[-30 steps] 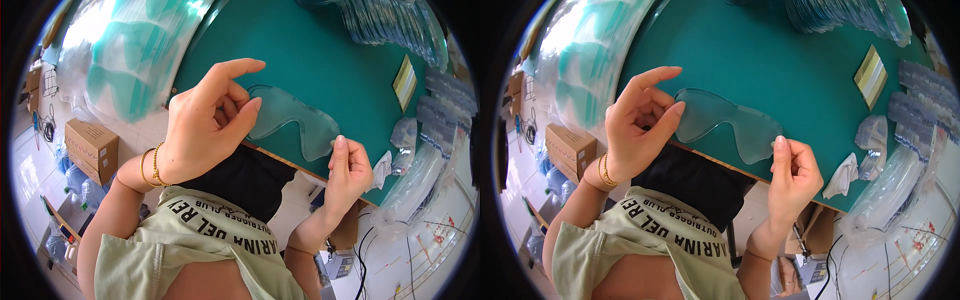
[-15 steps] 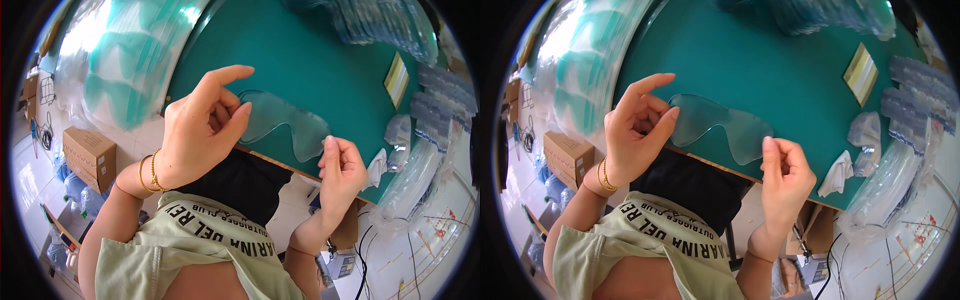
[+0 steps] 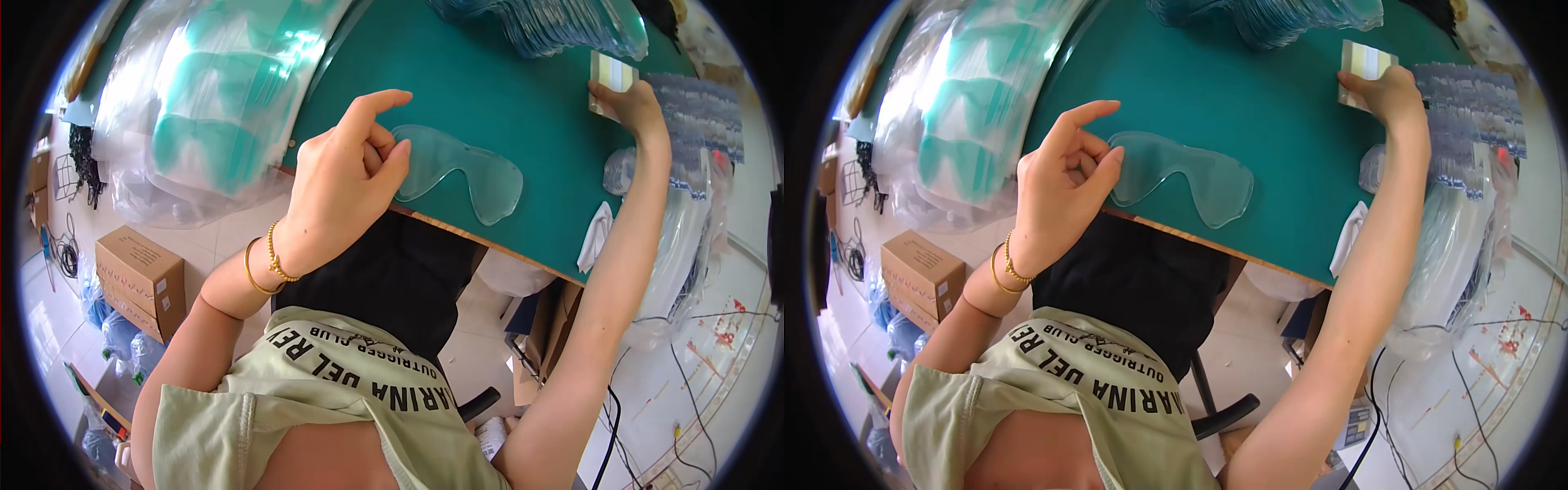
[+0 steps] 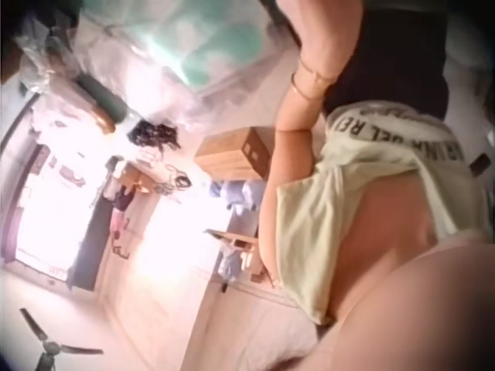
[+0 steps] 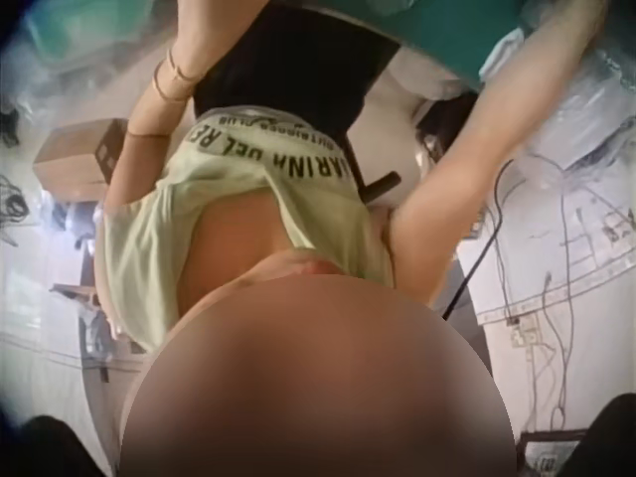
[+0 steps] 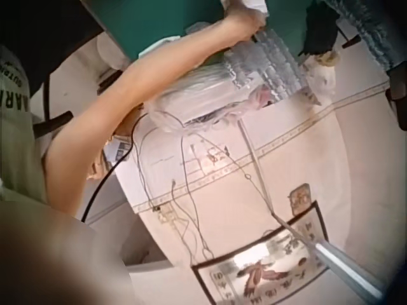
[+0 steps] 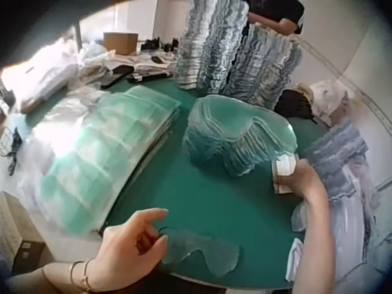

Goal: Packing individual safety goggles into protective plastic sleeves at a workstation.

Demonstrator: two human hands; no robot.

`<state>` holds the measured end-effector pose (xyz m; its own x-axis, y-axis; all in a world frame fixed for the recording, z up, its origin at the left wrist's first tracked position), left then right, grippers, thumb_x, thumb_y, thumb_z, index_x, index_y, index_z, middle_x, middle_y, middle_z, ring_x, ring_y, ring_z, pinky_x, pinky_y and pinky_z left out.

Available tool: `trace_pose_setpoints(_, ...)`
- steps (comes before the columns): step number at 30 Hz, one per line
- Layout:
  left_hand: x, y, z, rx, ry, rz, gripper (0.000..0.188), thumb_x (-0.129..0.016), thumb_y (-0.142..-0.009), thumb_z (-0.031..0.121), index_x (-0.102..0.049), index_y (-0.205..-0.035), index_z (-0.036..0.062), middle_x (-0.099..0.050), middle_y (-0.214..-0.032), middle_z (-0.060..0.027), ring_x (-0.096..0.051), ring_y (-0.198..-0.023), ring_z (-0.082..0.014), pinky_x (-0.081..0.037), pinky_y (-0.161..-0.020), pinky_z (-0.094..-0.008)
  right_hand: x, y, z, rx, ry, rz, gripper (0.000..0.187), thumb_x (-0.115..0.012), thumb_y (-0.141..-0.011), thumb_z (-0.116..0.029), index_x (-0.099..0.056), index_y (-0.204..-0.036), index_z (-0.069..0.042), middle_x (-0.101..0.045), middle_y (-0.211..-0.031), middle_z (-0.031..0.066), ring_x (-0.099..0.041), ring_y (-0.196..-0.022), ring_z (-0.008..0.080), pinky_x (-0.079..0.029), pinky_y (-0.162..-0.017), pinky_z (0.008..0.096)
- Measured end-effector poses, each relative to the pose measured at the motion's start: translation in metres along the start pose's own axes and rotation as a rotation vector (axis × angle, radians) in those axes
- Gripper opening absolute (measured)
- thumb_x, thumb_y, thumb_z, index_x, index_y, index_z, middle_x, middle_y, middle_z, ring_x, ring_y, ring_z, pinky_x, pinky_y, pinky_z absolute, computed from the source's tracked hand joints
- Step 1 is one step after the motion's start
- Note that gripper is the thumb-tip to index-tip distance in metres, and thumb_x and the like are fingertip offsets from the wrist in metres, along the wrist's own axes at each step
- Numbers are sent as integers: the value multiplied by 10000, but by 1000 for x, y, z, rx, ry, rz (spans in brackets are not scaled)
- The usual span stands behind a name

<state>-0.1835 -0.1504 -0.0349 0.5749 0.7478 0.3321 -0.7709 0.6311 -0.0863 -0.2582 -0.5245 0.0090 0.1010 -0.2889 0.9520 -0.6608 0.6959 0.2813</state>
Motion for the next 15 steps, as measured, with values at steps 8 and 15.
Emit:
trace_pose_setpoints(8, 4, 4, -1, -42, -31, -16, 415, -682, -879, -47, -603, -1279, 27, -609, -729, 11, -510, -564, -13, -414, -533, -179, -34, 165, -53, -17, -640, 199, 350, -718, -942, -188, -616, -1184, 42, -706, -1086, 101, -660, -916, 153, -514, -851, 299)
trace_pose_setpoints(15, 3, 1, 0, -27, -31, -3, 392, -695, -861, -5, -611, -1240, 51, -621, -665, -19, -567, -501, -124, -466, -522, -264, -60, 198, -96, -50, -426, 141, 326, -695, -936, -236, -512, -987, 29, -647, -778, 276, -643, -728, 465, -496, -655, 486)
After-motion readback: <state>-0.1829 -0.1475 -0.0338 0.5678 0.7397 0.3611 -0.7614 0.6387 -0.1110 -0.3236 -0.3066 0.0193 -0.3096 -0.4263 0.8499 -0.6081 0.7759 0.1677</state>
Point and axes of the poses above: each hand's wrist, its own y-axis away from the middle knuckle, its own x-axis out of the back of the hand, z = x × y, the point moved 4 cm from there along -y, towards the middle knuckle
